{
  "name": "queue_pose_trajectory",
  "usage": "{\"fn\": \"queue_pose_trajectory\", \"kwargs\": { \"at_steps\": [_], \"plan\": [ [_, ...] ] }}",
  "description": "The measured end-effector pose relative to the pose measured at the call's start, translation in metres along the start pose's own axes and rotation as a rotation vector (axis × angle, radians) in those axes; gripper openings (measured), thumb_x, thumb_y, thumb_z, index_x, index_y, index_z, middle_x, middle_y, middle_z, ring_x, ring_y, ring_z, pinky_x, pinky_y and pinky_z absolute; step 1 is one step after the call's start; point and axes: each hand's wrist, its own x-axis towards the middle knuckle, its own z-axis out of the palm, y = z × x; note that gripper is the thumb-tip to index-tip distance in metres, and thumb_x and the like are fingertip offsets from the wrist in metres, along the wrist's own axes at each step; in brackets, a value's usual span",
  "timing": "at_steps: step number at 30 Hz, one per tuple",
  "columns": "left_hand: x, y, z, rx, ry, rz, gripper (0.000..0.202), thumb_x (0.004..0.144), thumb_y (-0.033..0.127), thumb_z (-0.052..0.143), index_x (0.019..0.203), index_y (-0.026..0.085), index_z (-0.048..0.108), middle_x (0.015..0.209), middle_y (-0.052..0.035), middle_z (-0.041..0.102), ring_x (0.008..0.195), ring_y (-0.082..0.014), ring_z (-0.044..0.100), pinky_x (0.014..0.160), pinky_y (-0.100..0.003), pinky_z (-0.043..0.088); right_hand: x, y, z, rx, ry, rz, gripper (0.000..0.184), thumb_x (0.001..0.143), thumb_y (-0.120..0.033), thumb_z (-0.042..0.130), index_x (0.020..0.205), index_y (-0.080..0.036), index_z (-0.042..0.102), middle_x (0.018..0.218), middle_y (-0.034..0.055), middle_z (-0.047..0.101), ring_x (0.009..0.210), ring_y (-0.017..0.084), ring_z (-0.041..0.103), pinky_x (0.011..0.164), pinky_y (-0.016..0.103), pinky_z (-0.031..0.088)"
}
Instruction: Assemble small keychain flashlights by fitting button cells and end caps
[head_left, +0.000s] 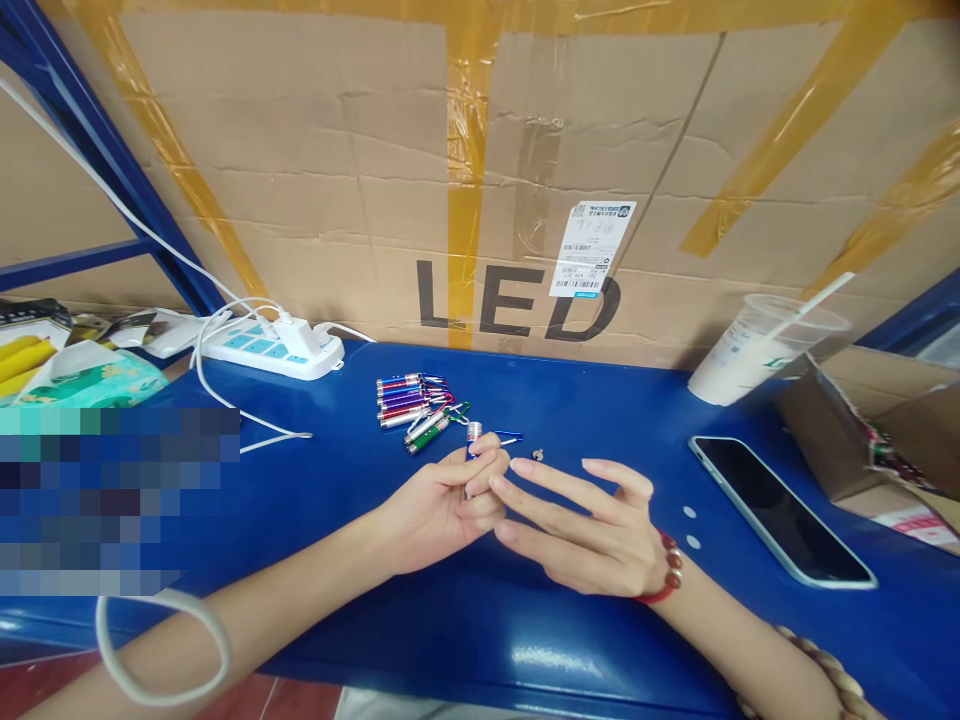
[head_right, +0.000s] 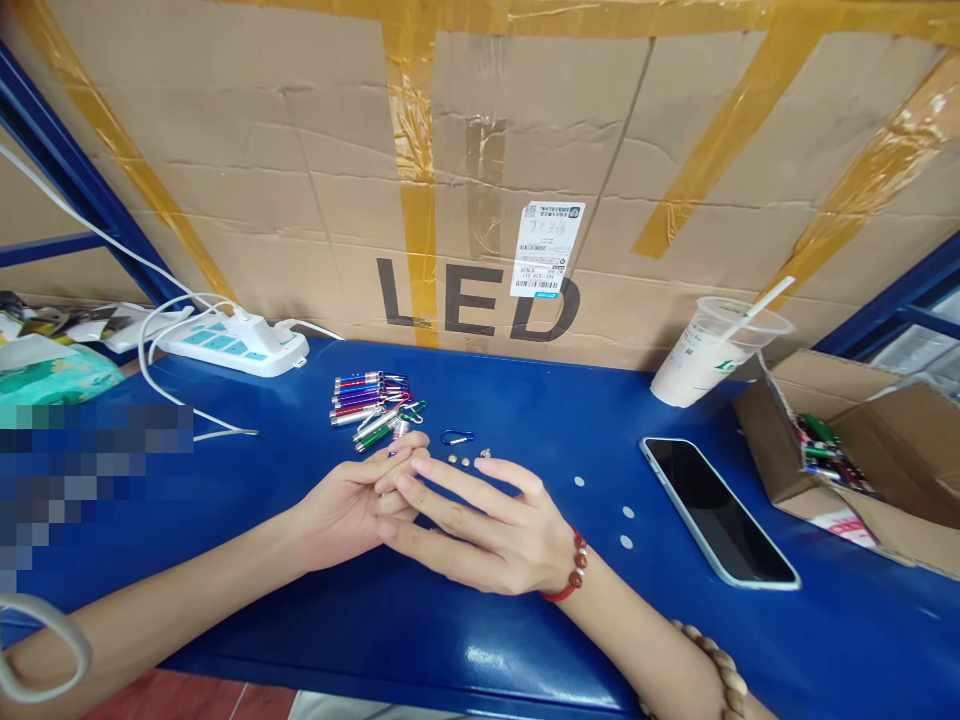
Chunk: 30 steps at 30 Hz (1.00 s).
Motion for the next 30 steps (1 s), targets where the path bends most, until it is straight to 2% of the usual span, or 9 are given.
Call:
{"fn": "queue_pose_trajectory", "kwargs": {
  "at_steps": [4, 7, 9, 13, 18, 21, 24, 27, 30],
  "plan": [
    [-0.001, 0.000, 0.004, 0.017, -0.045, -0.024, 0.019, 0.084, 0.010, 0.050, 0.068, 0.016, 0.041, 0.051, 0.0072, 0.028, 0.040, -0.0057, 0.017, 0.043, -0.015, 0.026, 0.000, 0.001, -0.003, 0.011, 0.094, 0.192, 0.015, 0.086, -0.013, 0.049, 0.092, -0.025, 0.058, 0.092, -0.0021, 0.073, 0.094, 0.012, 0.065, 0.093, 0.034, 0.034],
    [-0.002, 0.000, 0.005, 0.027, -0.036, -0.036, 0.020, 0.083, 0.010, 0.051, 0.068, 0.017, 0.040, 0.051, 0.0072, 0.025, 0.040, -0.0066, 0.015, 0.043, -0.017, 0.025, -0.001, 0.003, -0.004, -0.019, 0.205, 0.349, 0.018, 0.077, -0.012, 0.064, 0.085, -0.026, 0.056, 0.073, -0.0058, 0.073, 0.075, 0.014, 0.069, 0.079, 0.034, 0.039],
    [-0.003, 0.000, 0.006, 0.027, -0.028, -0.040, 0.020, 0.082, 0.010, 0.051, 0.068, 0.018, 0.039, 0.051, 0.0071, 0.024, 0.040, -0.0068, 0.014, 0.043, -0.017, 0.024, -0.002, 0.003, -0.004, -0.022, 0.213, 0.392, 0.025, 0.073, -0.012, 0.070, 0.088, -0.028, 0.058, 0.065, -0.0075, 0.071, 0.067, 0.014, 0.068, 0.074, 0.033, 0.039],
    [-0.004, 0.001, 0.008, 0.022, -0.024, -0.047, 0.020, 0.082, 0.011, 0.053, 0.068, 0.018, 0.039, 0.051, 0.0071, 0.023, 0.041, -0.0071, 0.013, 0.044, -0.018, 0.024, -0.003, 0.003, -0.003, 0.019, 0.124, 0.385, 0.030, 0.072, -0.011, 0.071, 0.094, -0.027, 0.060, 0.065, -0.0068, 0.069, 0.063, 0.012, 0.065, 0.073, 0.031, 0.039],
    [-0.004, 0.000, 0.007, 0.045, -0.040, -0.052, 0.019, 0.082, 0.012, 0.054, 0.069, 0.017, 0.041, 0.051, 0.0068, 0.028, 0.041, -0.0066, 0.017, 0.045, -0.018, 0.025, 0.000, 0.001, -0.002, 0.041, 0.043, 0.307, 0.010, 0.085, -0.025, 0.058, 0.094, -0.023, 0.063, 0.066, -0.0026, 0.066, 0.068, 0.011, 0.062, 0.073, 0.032, 0.038],
    [-0.003, -0.002, 0.005, 0.066, -0.016, -0.069, 0.019, 0.082, 0.013, 0.054, 0.070, 0.017, 0.041, 0.054, 0.0064, 0.031, 0.041, -0.0056, 0.021, 0.046, -0.017, 0.026, 0.002, 0.000, -0.002, 0.029, -0.033, 0.209, 0.020, 0.089, -0.034, 0.049, 0.094, -0.024, 0.067, 0.071, 0.0000, 0.065, 0.073, 0.013, 0.060, 0.073, 0.031, 0.040],
    [-0.001, 0.000, 0.004, 0.078, 0.039, -0.037, 0.020, 0.081, 0.013, 0.056, 0.070, 0.016, 0.039, 0.056, 0.0068, 0.031, 0.042, -0.0043, 0.023, 0.046, -0.017, 0.026, 0.001, 0.002, -0.004, 0.027, -0.038, 0.170, 0.021, 0.088, -0.036, 0.052, 0.088, -0.025, 0.070, 0.071, 0.0006, 0.063, 0.073, 0.013, 0.058, 0.073, 0.031, 0.041],
    [0.002, 0.005, 0.003, 0.164, 0.100, 0.032, 0.022, 0.079, 0.011, 0.057, 0.072, 0.018, 0.037, 0.057, 0.0080, 0.028, 0.042, -0.0037, 0.022, 0.045, -0.017, 0.023, -0.003, 0.010, -0.005, -0.014, 0.019, 0.241, 0.013, 0.084, -0.031, 0.058, 0.082, -0.025, 0.070, 0.068, 0.0001, 0.061, 0.069, 0.012, 0.057, 0.070, 0.031, 0.040],
    [0.006, 0.009, 0.000, 0.367, 0.212, 0.117, 0.034, 0.069, 0.000, 0.060, 0.071, 0.019, 0.032, 0.056, 0.0098, 0.026, 0.040, -0.0024, 0.020, 0.044, -0.017, 0.020, -0.011, 0.023, -0.001, -0.083, 0.026, 0.403, 0.008, 0.080, -0.027, 0.064, 0.086, -0.023, 0.068, 0.072, 0.0004, 0.063, 0.067, 0.012, 0.057, 0.068, 0.030, 0.040]
  ]
}}
